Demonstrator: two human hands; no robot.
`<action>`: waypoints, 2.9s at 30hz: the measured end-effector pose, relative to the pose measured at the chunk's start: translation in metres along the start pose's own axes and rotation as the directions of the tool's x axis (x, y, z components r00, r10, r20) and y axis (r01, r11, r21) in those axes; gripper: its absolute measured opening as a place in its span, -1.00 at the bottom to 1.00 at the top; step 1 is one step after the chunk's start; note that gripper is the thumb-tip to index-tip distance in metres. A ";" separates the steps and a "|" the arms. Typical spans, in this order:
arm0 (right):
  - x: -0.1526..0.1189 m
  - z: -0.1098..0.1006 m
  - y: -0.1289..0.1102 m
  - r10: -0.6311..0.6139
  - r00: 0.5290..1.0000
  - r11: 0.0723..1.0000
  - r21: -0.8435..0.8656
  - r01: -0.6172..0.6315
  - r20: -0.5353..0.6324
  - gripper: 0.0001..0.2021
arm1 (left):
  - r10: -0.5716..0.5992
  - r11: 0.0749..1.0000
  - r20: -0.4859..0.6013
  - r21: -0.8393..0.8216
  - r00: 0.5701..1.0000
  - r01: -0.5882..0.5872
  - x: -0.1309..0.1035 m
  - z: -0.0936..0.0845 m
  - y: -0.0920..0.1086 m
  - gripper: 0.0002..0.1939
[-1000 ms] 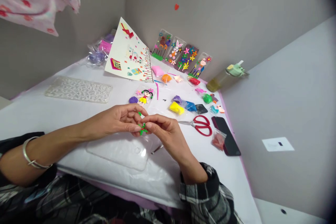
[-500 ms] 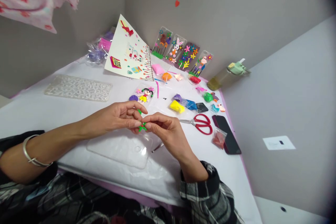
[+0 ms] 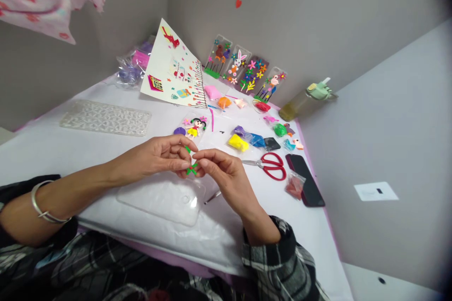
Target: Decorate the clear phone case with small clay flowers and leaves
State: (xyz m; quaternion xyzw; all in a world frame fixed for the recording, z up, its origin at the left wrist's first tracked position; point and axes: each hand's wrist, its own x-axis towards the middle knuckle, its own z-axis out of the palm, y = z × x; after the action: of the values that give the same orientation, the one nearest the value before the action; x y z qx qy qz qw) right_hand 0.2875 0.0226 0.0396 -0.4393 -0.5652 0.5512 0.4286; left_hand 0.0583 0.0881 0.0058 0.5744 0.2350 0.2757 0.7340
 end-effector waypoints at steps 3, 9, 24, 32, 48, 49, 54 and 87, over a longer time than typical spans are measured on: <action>-0.001 -0.001 -0.001 -0.012 1.000 1.000 -0.028 0.012 0.002 -0.77 | -0.015 1.000 0.005 0.012 1.000 0.015 0.000 -0.001 0.000 -0.69; 0.000 0.003 0.002 0.068 0.997 0.994 0.082 -0.071 0.034 -0.73 | -0.027 1.000 -0.004 0.009 1.000 0.027 -0.001 -0.001 0.001 -0.67; 0.000 0.001 0.004 0.113 0.993 0.981 0.155 -0.116 0.029 -0.73 | -0.021 1.000 -0.051 0.011 0.998 0.021 -0.001 -0.001 0.004 -0.66; 0.001 0.003 0.000 0.086 0.996 0.987 0.136 -0.090 0.038 -0.76 | -0.012 1.000 -0.043 0.028 0.999 0.013 0.000 0.000 0.001 -0.69; 0.001 0.003 0.001 0.090 0.996 0.986 0.143 -0.091 0.014 -0.78 | -0.028 0.999 -0.042 0.022 0.999 0.029 0.000 0.000 0.003 -0.68; 0.000 0.002 0.002 0.092 0.995 0.984 0.150 -0.095 0.025 -0.78 | -0.031 0.999 -0.045 0.026 0.999 0.032 -0.001 0.001 0.003 -0.68; -0.002 0.004 0.005 0.086 0.996 0.991 0.103 -0.084 -0.017 -0.83 | -0.031 0.998 -0.058 0.061 0.998 0.035 -0.002 0.001 0.006 -0.66; 0.002 0.011 0.008 0.010 0.974 0.999 0.046 0.000 -0.228 -0.90 | 0.164 0.912 -0.223 0.406 0.961 -0.062 -0.003 0.011 0.011 -0.79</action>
State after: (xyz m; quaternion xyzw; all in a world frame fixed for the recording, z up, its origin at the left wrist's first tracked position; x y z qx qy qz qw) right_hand 0.2763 0.0220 0.0317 -0.4910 -0.4983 0.5111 0.4994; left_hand 0.0616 0.0803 0.0187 0.6835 0.3431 0.3355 0.5500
